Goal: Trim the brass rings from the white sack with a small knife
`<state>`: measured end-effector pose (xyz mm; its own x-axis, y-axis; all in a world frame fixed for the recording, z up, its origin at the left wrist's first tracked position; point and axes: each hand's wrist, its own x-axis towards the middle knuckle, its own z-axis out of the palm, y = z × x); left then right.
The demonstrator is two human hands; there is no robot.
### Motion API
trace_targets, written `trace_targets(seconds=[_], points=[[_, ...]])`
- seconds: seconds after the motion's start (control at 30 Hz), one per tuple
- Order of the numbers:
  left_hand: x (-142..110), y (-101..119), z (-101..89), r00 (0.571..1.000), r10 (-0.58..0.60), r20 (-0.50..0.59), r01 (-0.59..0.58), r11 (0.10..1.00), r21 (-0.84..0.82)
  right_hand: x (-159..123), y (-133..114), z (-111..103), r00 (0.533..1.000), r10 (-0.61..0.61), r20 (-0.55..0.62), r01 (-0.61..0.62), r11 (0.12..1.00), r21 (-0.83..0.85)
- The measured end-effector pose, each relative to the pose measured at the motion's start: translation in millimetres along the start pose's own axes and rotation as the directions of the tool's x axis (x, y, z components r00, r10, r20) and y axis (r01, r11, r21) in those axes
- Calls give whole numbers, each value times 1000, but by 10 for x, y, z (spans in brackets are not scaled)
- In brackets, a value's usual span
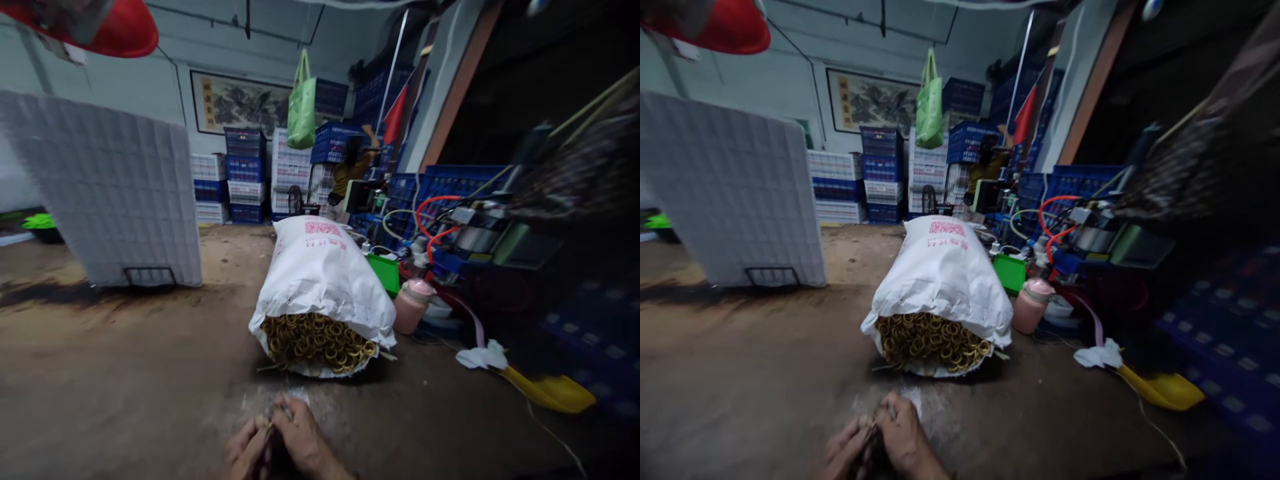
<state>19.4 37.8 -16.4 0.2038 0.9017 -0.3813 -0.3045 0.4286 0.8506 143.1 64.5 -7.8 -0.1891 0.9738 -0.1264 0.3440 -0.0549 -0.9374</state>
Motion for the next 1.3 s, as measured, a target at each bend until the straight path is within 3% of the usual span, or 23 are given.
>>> trace_targets(seconds=[0.13, 0.27, 0.37, 0.47, 0.6, 0.77, 1.07, 1.2, 1.3], points=[[-79, 14, 38, 999, 33, 43, -34, 999, 19, 8, -63, -48, 998, -58, 24, 57, 997, 61], [-118, 37, 50, 999, 43, 15, -43, 999, -12, -1, -124, -70, 996, -72, 59, 69, 996, 50], [-132, 62, 42, 999, 37, 10, -36, 999, -28, -21, -151, -94, 994, -103, 31, 105, 993, -51], [-127, 87, 30, 998, 60, -6, -60, 998, -28, -53, -142, -111, 986, -167, 7, 162, 948, -272], [-101, 88, 29, 995, 96, -18, -96, 995, -21, -114, -104, -96, 974, -207, 94, 227, 846, -483], [-115, 106, 55, 993, 112, -33, -110, 992, 63, -145, -91, -74, 969, -184, 167, 248, 767, -592], [-133, 103, 39, 981, 192, -30, -188, 976, 111, -149, -116, -88, 961, -155, 230, 271, 703, -657], [-293, 160, 44, 996, 89, 0, -88, 986, 142, -92, 51, -121, 971, -167, 173, 240, 657, -715], [-486, 134, -31, 984, -38, 176, 2, 980, 197, -26, 198, -181, 984, -168, 55, 148, 615, -774]])
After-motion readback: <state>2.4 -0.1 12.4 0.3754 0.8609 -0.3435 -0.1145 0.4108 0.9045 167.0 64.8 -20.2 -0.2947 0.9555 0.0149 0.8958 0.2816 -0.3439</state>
